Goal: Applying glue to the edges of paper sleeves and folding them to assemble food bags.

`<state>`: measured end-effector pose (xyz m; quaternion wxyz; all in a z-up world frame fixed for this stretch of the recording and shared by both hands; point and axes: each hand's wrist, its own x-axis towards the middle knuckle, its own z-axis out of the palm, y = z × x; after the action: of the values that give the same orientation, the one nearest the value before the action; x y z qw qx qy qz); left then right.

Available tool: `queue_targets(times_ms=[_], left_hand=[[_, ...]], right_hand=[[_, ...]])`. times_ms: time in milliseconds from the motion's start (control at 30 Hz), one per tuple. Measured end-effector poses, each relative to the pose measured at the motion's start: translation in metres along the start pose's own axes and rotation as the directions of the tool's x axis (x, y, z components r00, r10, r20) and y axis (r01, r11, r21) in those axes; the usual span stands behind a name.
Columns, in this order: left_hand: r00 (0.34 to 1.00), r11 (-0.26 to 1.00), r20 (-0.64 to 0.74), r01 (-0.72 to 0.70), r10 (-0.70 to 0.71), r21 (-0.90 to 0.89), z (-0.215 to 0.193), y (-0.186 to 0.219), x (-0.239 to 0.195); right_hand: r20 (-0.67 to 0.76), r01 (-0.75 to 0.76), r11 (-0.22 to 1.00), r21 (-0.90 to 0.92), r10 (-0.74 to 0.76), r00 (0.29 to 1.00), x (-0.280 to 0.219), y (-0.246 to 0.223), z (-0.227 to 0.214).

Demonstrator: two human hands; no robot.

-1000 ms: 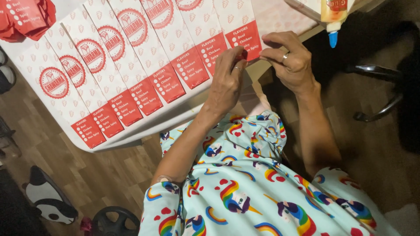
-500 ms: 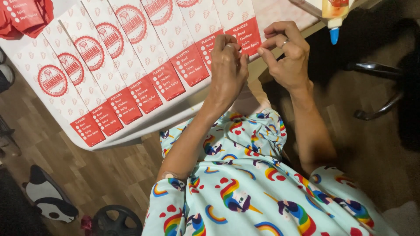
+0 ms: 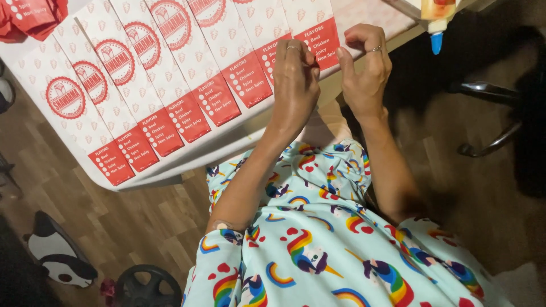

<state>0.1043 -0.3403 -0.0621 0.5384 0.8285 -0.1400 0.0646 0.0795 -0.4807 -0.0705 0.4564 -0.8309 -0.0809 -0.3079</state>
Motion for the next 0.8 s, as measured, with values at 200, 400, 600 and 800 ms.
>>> queue_targets(times_ms=[200,400,600,800], left_hand=[[0.999,0.995,0.013,0.052,-0.053,0.082,0.003,0.005,0.001],[0.989,0.988,0.065,-0.139,0.134,0.073,-0.004,-0.004,0.009],[0.989,0.991,0.085,-0.124,0.120,0.041,-0.004,-0.006,0.007],[0.986,0.989,0.079,-0.145,0.145,-0.002,-0.007,-0.005,0.005]], right_hand=[[-0.013,0.011,1.000,-0.021,-0.011,1.000,0.003,-0.008,0.002],[-0.016,-0.011,0.999,0.036,0.011,1.000,-0.002,0.001,0.001],[-0.010,-0.084,0.996,0.000,0.084,0.996,0.002,-0.008,0.002],[0.016,-0.064,0.997,-0.033,0.064,0.998,0.003,-0.013,0.005]])
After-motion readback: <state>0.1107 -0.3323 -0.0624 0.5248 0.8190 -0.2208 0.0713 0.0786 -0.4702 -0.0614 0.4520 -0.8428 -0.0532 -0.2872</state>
